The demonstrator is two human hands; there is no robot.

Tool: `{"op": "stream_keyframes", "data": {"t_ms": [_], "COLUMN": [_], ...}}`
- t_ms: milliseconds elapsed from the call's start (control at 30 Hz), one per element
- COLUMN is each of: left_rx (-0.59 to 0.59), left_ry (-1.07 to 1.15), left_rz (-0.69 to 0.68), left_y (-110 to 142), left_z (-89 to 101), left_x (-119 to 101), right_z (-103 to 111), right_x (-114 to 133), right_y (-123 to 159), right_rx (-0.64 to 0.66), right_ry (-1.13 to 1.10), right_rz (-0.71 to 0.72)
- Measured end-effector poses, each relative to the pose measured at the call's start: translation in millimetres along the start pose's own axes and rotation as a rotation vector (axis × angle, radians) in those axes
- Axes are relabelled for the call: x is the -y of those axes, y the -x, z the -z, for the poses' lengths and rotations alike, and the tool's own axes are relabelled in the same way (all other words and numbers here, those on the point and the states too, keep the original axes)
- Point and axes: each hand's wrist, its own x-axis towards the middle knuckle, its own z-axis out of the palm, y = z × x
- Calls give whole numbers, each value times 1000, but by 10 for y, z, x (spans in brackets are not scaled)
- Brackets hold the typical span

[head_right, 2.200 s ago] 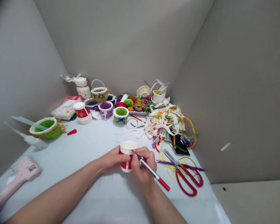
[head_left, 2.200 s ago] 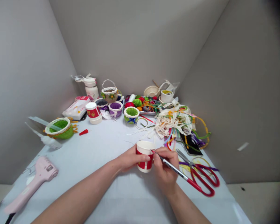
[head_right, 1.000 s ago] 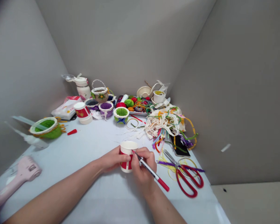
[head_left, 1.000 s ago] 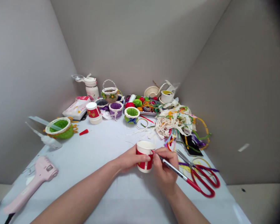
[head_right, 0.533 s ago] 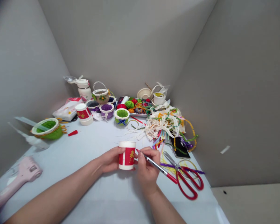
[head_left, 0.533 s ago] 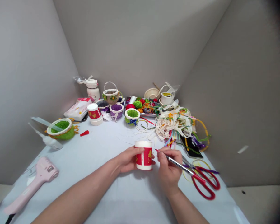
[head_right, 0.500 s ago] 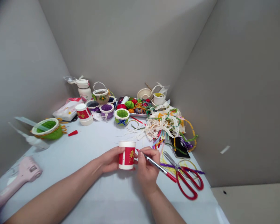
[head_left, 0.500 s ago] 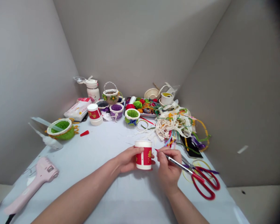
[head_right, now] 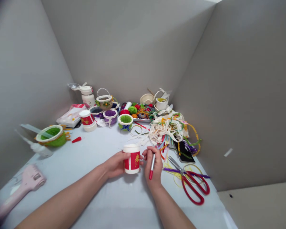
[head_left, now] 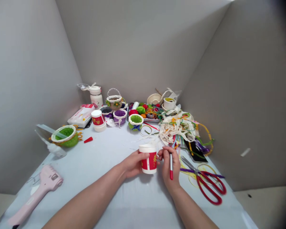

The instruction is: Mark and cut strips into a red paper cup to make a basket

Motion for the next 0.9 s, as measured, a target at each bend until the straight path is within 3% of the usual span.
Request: {"op": "stream_keyframes", "data": {"t_ms": [200, 467, 633, 900], "left_rx": [-51, -130, -203, -188], "left_ry": [-77, -18, 30, 65], "left_rz": [-115, -97, -120, -106], "left_y": [-30, -83, -96, -106], "left_z": [-79, -93, -129, -145], "left_x": [-16, -2, 7, 32], "right_z": [15, 33, 55, 89], "right_x": [-32, -57, -107, -162], "right_y": [7, 30, 36, 43], "right_rx": [5, -36, -19, -14], "right_ry": [42, 161, 141, 172], "right_rz": [44, 125, 100, 108]}}
